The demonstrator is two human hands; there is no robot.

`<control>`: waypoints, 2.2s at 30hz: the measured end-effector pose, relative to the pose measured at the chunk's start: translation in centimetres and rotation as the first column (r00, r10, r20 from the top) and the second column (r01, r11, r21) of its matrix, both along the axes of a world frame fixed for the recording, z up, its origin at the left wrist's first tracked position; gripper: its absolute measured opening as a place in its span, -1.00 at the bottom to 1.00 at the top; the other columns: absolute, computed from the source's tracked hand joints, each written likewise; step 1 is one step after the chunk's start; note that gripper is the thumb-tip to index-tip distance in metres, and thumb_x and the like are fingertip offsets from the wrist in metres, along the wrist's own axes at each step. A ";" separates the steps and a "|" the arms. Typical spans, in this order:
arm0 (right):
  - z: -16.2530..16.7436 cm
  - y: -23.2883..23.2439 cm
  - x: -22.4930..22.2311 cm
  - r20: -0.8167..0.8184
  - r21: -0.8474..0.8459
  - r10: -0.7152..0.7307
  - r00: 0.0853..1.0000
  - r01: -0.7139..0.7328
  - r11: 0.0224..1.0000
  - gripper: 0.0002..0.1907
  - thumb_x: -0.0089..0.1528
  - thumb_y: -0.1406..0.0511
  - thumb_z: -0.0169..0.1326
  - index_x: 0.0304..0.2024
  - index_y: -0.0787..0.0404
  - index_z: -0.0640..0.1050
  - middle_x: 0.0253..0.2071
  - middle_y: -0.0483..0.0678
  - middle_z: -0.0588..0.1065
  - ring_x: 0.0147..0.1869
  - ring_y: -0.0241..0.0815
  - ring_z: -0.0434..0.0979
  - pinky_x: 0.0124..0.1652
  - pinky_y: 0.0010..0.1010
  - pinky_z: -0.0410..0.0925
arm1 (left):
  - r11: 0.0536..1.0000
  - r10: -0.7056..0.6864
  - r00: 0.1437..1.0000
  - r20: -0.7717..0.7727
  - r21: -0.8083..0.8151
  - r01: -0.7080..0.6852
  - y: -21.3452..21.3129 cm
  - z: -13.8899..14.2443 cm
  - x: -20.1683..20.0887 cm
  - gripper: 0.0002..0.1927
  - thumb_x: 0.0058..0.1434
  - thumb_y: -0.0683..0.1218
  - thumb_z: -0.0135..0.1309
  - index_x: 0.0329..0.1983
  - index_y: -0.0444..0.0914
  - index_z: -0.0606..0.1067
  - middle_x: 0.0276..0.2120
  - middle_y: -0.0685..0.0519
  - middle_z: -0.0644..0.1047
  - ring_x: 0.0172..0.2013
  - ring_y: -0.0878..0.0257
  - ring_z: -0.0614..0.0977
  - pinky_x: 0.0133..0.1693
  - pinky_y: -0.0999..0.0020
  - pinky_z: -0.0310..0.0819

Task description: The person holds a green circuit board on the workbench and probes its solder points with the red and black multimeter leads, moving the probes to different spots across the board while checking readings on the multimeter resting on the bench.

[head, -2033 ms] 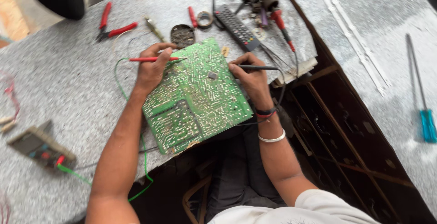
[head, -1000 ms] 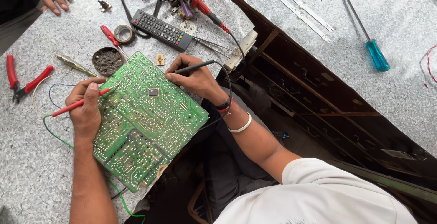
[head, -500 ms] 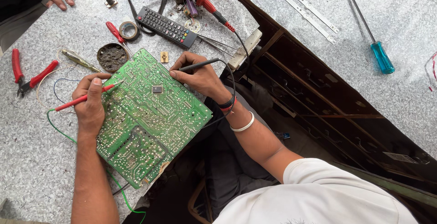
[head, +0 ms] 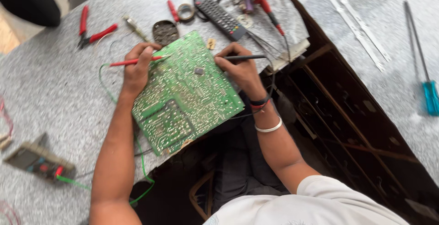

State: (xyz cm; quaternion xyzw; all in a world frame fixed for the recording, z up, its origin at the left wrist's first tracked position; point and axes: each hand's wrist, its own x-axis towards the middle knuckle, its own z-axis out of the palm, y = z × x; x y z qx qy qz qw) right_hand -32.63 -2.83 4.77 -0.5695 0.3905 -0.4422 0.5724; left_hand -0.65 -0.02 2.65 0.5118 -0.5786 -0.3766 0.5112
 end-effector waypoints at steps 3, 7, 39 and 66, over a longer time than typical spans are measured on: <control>0.1 0.0 0.2 0.016 -0.016 0.000 1.000 0.000 1.000 -0.86 0.25 0.35 0.26 -0.25 0.28 0.55 -0.30 -0.16 0.56 -0.26 -0.46 0.47 -0.27 -0.59 0.36 | 1.000 -0.008 0.998 -0.058 0.012 0.009 -0.4 -0.3 0.1 -0.67 0.48 -0.01 -0.10 -0.04 -0.37 0.54 -0.17 0.08 0.57 -0.15 0.38 0.49 -0.02 0.43 0.37; 0.1 -0.1 0.5 0.049 -0.014 0.000 0.999 0.000 1.000 -0.85 0.25 0.35 0.27 -0.24 0.26 0.55 -0.28 -0.17 0.56 -0.25 -0.46 0.47 -0.25 -0.62 0.36 | 0.999 -0.036 0.997 -0.062 -0.003 0.036 -0.7 -0.4 0.2 -0.66 0.46 0.00 -0.10 -0.04 -0.36 0.54 -0.16 0.10 0.57 -0.14 0.39 0.51 -0.02 0.44 0.38; -1.0 -0.4 0.3 -0.026 0.018 -0.024 0.999 0.024 1.000 -0.83 0.25 0.28 0.26 -0.25 0.24 0.56 -0.42 -0.22 0.50 -0.36 -0.45 0.45 -0.36 -0.59 0.33 | 0.998 0.006 0.999 0.037 -0.062 -0.003 -0.1 0.4 -0.1 -0.62 0.50 0.01 -0.14 -0.04 -0.37 0.57 -0.11 0.04 0.63 -0.07 0.33 0.59 0.07 0.38 0.43; -0.6 -0.3 0.8 -0.032 -0.054 -0.007 0.999 0.005 0.999 -0.83 0.28 0.31 0.27 -0.23 0.28 0.56 -0.37 -0.23 0.48 -0.31 -0.47 0.38 -0.31 -0.60 0.27 | 0.999 -0.006 1.000 -0.016 -0.045 0.005 -0.6 -0.4 0.4 -0.62 0.50 0.04 -0.11 -0.08 -0.36 0.56 -0.24 0.09 0.55 -0.17 0.37 0.46 -0.05 0.42 0.34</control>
